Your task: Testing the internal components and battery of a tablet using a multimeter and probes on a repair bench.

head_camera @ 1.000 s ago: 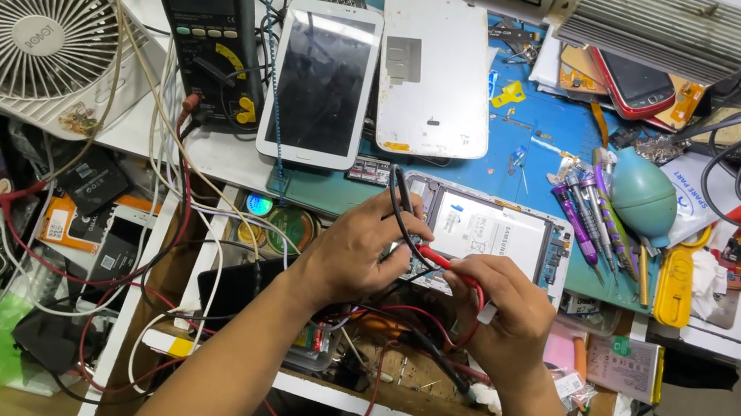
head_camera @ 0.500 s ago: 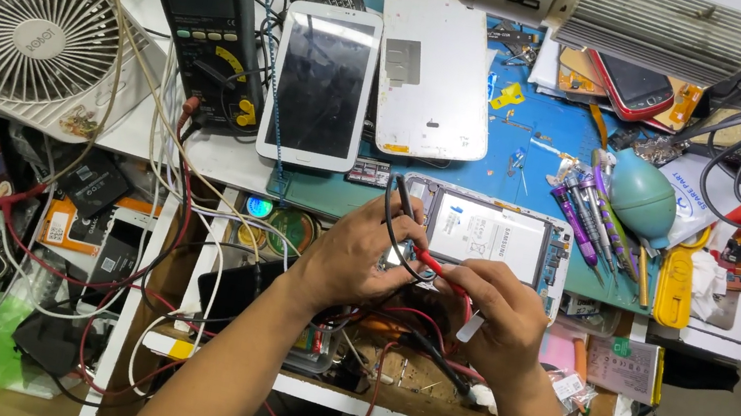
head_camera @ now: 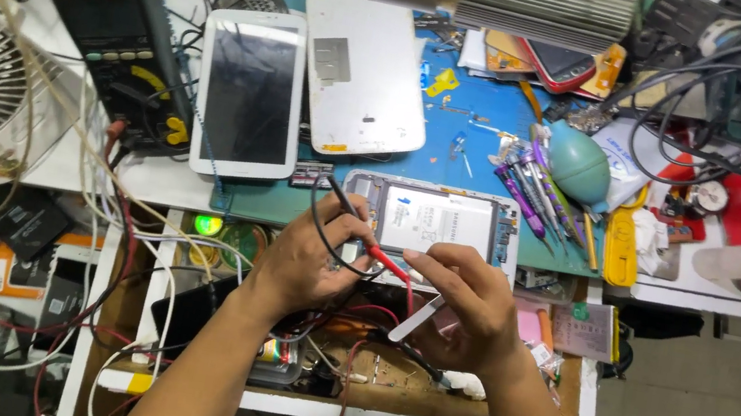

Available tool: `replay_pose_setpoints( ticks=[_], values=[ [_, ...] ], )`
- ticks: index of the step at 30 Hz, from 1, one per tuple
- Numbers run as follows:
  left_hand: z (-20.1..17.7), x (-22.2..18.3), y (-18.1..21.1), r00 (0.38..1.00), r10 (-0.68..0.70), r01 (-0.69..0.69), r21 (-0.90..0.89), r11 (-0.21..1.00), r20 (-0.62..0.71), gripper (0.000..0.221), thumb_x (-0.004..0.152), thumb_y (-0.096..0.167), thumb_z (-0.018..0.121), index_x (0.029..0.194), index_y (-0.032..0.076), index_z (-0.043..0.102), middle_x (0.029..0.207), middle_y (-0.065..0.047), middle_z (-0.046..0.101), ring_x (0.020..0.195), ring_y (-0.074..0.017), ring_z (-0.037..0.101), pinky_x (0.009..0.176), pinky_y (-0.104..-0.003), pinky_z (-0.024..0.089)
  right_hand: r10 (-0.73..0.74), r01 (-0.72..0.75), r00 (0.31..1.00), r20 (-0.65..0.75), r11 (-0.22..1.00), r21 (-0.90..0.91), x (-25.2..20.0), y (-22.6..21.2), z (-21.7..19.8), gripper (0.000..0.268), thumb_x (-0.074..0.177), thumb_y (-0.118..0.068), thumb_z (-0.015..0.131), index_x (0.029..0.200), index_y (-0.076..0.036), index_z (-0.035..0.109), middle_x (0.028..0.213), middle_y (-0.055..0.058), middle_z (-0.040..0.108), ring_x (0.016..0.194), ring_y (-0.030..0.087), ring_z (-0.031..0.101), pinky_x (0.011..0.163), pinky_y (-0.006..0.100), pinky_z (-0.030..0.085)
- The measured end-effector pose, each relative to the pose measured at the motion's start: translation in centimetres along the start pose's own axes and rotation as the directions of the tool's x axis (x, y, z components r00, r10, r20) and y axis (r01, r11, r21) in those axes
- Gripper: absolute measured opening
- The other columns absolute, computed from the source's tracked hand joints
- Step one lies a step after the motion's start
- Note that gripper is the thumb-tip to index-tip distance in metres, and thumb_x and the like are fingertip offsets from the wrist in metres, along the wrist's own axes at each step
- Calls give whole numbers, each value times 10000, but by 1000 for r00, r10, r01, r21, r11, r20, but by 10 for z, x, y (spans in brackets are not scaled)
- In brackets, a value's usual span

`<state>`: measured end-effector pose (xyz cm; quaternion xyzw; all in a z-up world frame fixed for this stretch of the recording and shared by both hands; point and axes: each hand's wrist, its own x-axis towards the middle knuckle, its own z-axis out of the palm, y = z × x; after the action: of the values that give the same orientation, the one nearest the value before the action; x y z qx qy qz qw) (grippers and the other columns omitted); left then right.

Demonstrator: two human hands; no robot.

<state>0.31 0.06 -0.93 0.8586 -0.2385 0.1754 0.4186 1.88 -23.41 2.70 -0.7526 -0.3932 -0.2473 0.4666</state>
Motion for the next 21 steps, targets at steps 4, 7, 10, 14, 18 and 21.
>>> replay_pose_setpoints(
  ticks=[4,7,10,14,18,21],
  values=[
    [0,4,3,998,17,-19,-40,999,-53,154,857,187,753,990,156,682,1093,-80,628,997,-322,690,857,-403,579,-28,9,988,-154,993,-120,-9,30,-39,352,959,-266,583,1065,5,780,925,169,689,628,267,642,563,377,562],
    [-1,6,9,999,3,-5,-45,999,-53,140,855,169,758,976,155,689,1082,-80,638,980,-321,700,846,-403,585,21,-90,964,-264,964,-249,-2,41,-73,587,1094,-398,360,1148,36,752,1047,183,639,804,260,628,749,371,536],
    [-3,9,13,999,-12,11,-34,999,-51,137,853,155,766,968,153,691,1068,-85,641,960,-326,709,830,-407,590,198,-241,904,-379,968,-70,-12,61,-77,633,1150,-426,236,1148,58,642,1070,173,556,777,222,592,707,321,522],
    [-2,12,18,999,-33,32,-37,999,-40,142,852,135,777,951,131,675,1047,-105,632,935,-337,707,815,-400,593,661,-475,671,-335,731,490,-21,71,-70,453,1125,-391,349,1096,33,506,1003,225,659,769,271,746,666,346,673],
    [-1,10,15,998,-58,58,-29,998,-23,152,849,140,782,957,136,676,1060,-94,635,948,-329,707,825,-400,593,662,-440,699,-269,695,568,-18,70,-72,180,1038,-58,600,1073,0,433,1088,264,685,949,346,757,831,438,663],
    [1,8,13,997,-75,75,-1,997,-6,170,841,124,788,967,134,674,1063,-95,632,951,-345,708,817,-417,593,549,-448,790,-273,821,354,-18,67,-77,230,978,31,686,1003,23,457,1010,257,727,922,300,760,804,375,629]
  ],
)
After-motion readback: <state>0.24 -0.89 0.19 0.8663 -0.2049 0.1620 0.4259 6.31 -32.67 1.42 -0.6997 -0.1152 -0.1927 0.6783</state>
